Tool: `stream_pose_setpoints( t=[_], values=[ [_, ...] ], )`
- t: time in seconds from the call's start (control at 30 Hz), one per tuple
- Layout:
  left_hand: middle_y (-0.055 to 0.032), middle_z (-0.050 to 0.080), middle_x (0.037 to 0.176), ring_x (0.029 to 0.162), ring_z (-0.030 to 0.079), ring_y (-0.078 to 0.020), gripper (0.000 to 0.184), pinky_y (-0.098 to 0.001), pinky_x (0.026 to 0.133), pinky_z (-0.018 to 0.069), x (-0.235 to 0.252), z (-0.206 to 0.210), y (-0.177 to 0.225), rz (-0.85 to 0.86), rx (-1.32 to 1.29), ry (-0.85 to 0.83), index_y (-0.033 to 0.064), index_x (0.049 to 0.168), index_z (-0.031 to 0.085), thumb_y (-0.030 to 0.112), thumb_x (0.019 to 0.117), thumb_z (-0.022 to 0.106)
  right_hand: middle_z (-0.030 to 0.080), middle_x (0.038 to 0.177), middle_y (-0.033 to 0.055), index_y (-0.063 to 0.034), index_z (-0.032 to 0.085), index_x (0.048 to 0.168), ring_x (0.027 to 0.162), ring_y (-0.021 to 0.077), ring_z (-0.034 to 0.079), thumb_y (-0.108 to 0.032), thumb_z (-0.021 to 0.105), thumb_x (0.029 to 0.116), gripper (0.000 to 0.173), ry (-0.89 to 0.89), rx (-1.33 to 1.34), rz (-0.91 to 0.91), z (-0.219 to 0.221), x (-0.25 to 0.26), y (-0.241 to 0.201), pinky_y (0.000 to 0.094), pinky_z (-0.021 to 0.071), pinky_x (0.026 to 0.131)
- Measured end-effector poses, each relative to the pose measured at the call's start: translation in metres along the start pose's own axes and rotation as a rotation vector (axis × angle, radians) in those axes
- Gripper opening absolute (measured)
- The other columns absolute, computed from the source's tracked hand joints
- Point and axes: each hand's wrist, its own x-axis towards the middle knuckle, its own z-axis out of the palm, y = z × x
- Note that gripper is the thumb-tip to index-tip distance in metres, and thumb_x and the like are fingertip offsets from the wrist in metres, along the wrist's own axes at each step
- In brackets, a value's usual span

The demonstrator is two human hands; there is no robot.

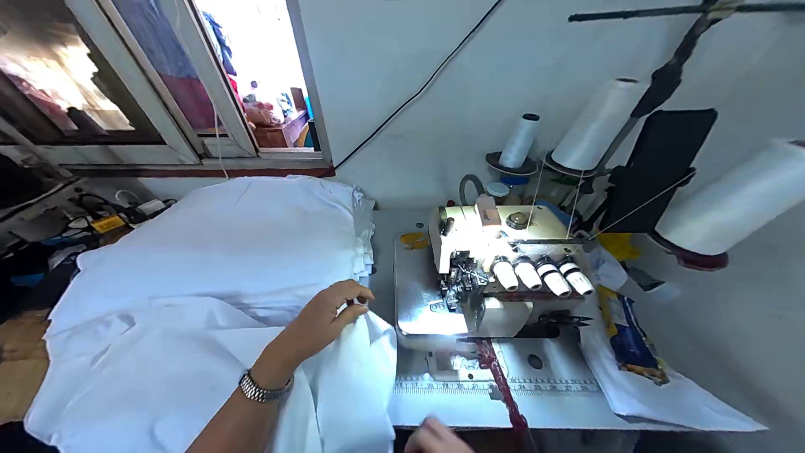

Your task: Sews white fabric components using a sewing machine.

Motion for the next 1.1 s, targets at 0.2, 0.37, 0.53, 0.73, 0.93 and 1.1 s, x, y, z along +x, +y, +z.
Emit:
stream_pose_setpoints(
  t=[0.2,0.37,0.53,0.73,0.93,1.1],
  values=[
    [-0.0088,0.068,0.083,0.072,0.066,-0.0160,0.027,-0.0387,0.068,0.0574,-0.132,-0.015,0.000,-0.367,0.170,0.451,-0.0018,0.101,0.069,0.021,0.1001,0.054,0.070,0.091,0.0141,-0.0004,0.074,0.103,0.087,0.0323,0.069,-0.017,0.069,0.0908,0.021,0.475,-0.340,0.064,0.021,0.030,0.007,0.0471,0.0575,0.078],
    [-0.0151,0.064,0.089,0.080,0.062,-0.0151,0.038,-0.0342,0.075,0.0530,-0.221,0.010,0.015,-0.704,0.159,0.766,-0.0115,0.108,0.061,0.024,0.1039,0.049,0.073,0.096,0.0192,-0.0001,0.075,0.105,0.092,0.0434,0.069,-0.034,0.069,0.0924,0.037,0.584,-0.624,0.144,0.033,0.075,0.013,0.0611,0.0521,0.079],
    [-0.0212,0.062,0.111,0.089,0.067,-0.0239,0.063,-0.0408,0.077,0.0584,-0.233,0.075,0.041,-1.000,-0.234,0.752,-0.0113,0.137,0.041,0.019,0.0922,0.072,0.073,0.095,0.0182,-0.0019,0.073,0.094,0.099,0.0436,0.068,-0.016,0.066,0.0913,0.016,0.586,-0.538,0.102,0.045,0.094,0.019,0.0639,0.0491,0.086],
    [0.0012,0.071,0.074,0.057,0.066,-0.0069,0.015,-0.0243,0.053,0.0573,-0.190,0.039,0.073,-0.750,-0.775,0.623,0.0057,0.105,0.061,0.012,0.1024,0.048,0.053,0.068,-0.0038,-0.0031,0.058,0.088,0.057,0.0003,0.050,-0.007,0.052,0.0967,0.010,0.718,0.336,-0.049,0.034,0.083,0.028,0.0160,0.0438,0.054],
    [-0.0082,0.072,0.099,0.086,0.072,-0.0160,0.023,-0.0326,0.078,0.0600,-0.122,0.008,0.037,-0.532,-0.460,0.312,-0.0006,0.116,0.059,0.006,0.1026,0.042,0.067,0.084,0.0042,0.0044,0.058,0.106,0.068,0.0044,0.062,0.000,0.062,0.0883,0.019,0.672,0.599,0.087,0.031,0.086,0.028,0.0203,0.0521,0.063],
    [-0.0055,0.071,0.101,0.096,0.068,-0.0139,0.021,-0.0355,0.089,0.0566,-0.148,0.021,0.017,-0.327,-0.062,0.198,0.0034,0.104,0.071,0.014,0.0936,0.056,0.071,0.090,0.0080,0.0077,0.058,0.118,0.073,0.0072,0.066,0.003,0.063,0.0881,0.031,0.621,0.653,0.141,0.027,0.087,0.026,0.0227,0.0551,0.068]
  ],
)
